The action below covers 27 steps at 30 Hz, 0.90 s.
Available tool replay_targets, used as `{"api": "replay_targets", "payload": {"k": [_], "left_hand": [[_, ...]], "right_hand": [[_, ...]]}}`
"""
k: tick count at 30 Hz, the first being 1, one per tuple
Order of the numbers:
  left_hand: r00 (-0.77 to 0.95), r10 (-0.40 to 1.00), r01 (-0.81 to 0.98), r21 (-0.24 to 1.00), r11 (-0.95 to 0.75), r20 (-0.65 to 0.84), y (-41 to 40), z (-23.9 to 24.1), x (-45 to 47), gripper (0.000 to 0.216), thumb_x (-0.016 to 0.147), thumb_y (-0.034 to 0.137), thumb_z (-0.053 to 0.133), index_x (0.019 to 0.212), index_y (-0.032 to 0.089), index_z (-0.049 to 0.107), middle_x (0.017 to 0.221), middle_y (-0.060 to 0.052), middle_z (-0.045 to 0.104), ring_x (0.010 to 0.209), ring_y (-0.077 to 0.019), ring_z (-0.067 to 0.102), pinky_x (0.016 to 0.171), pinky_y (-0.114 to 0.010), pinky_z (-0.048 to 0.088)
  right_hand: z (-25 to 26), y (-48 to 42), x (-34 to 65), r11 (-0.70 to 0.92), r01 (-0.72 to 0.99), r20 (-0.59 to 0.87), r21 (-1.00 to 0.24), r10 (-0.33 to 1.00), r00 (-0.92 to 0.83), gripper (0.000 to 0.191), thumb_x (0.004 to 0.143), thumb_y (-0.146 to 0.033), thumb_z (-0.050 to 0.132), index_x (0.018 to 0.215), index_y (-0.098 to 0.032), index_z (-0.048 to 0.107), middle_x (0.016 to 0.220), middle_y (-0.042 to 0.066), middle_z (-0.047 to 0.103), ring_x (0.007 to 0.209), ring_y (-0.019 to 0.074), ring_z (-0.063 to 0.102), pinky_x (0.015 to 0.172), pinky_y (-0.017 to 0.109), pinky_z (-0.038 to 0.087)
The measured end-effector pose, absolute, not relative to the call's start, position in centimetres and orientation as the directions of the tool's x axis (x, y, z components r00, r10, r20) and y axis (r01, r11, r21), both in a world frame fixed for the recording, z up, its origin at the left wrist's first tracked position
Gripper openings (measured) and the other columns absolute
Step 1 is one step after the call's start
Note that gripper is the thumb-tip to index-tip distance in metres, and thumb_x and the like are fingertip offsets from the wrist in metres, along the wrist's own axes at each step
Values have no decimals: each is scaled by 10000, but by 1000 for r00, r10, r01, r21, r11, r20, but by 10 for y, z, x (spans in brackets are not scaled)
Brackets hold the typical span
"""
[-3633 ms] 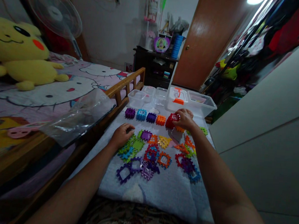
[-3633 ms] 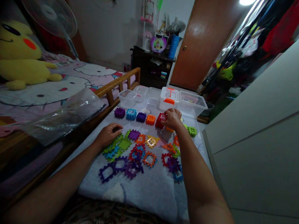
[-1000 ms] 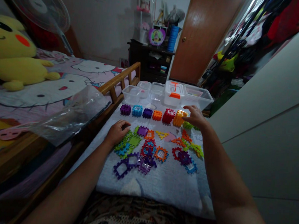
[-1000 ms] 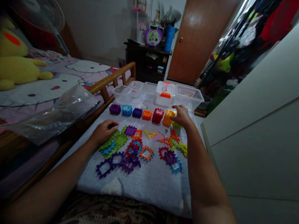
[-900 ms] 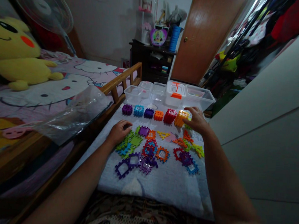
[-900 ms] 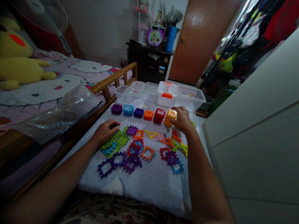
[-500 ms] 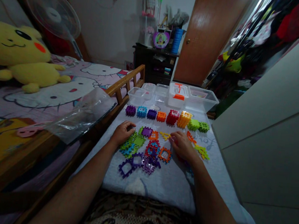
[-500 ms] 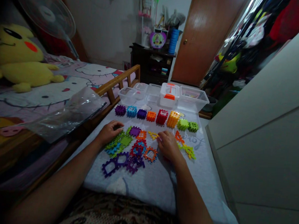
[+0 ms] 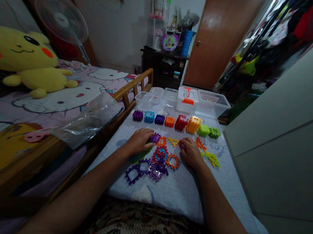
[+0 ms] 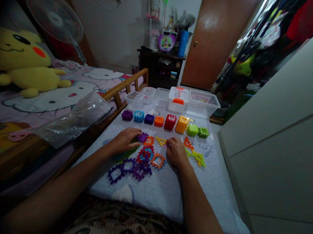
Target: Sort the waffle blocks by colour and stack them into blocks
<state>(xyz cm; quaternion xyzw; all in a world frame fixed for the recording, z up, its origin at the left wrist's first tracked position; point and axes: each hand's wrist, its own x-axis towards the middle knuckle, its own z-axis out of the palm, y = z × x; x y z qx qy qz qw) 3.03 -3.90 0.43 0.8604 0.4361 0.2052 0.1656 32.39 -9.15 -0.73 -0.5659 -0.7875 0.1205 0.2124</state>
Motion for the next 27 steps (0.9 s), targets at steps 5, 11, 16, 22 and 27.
{"api": "replay_targets", "payload": {"k": [5, 11, 16, 22, 27], "left_hand": [[597, 788, 706, 365, -606, 154, -35, 8, 42, 235, 790, 235, 706, 1025, 255, 702, 1151, -87, 703, 1120, -300, 620, 1004, -442, 452], [683, 709, 692, 155, -705, 178, -26, -1, 43, 164, 967, 268, 527, 979, 200, 676, 967, -79, 702, 949, -225, 642, 873, -352, 495], [620, 736, 714, 192, -673, 274, -20, 1, 42, 248, 1007, 271, 437, 1014, 182, 668, 973, -92, 701, 934, -223, 635, 865, -350, 496], [423, 876, 686, 549, -477, 233, -3, 20, 31, 285, 965, 301, 432, 1032, 186, 684, 974, -54, 723, 887, -213, 659, 825, -326, 505], [483, 870, 736, 494, -463, 96, 5, 14, 23, 284, 924, 287, 450, 1011, 177, 696, 958, -64, 721, 889, -228, 661, 828, -341, 504]], "right_hand": [[-11, -91, 325, 337, 838, 207, -430, 940, -272, 272, 801, -57, 473, 950, -163, 676, 1041, 110, 621, 994, 225, 557, 889, 336, 449], [-17, -90, 326, 359, 827, 246, -433, 929, -275, 264, 807, -50, 487, 941, -157, 687, 1039, 118, 628, 993, 225, 558, 898, 340, 449], [-16, -91, 326, 362, 826, 252, -432, 928, -275, 241, 855, -85, 494, 968, -156, 695, 1050, 125, 630, 998, 232, 564, 893, 345, 459], [-15, -92, 325, 361, 833, 258, -419, 927, -271, 224, 859, -90, 508, 958, -160, 695, 1044, 117, 628, 987, 228, 568, 895, 338, 460], [-17, -90, 326, 372, 837, 259, -402, 923, -286, 212, 858, -97, 519, 966, -157, 692, 1031, 116, 627, 977, 226, 570, 892, 335, 460]]}}
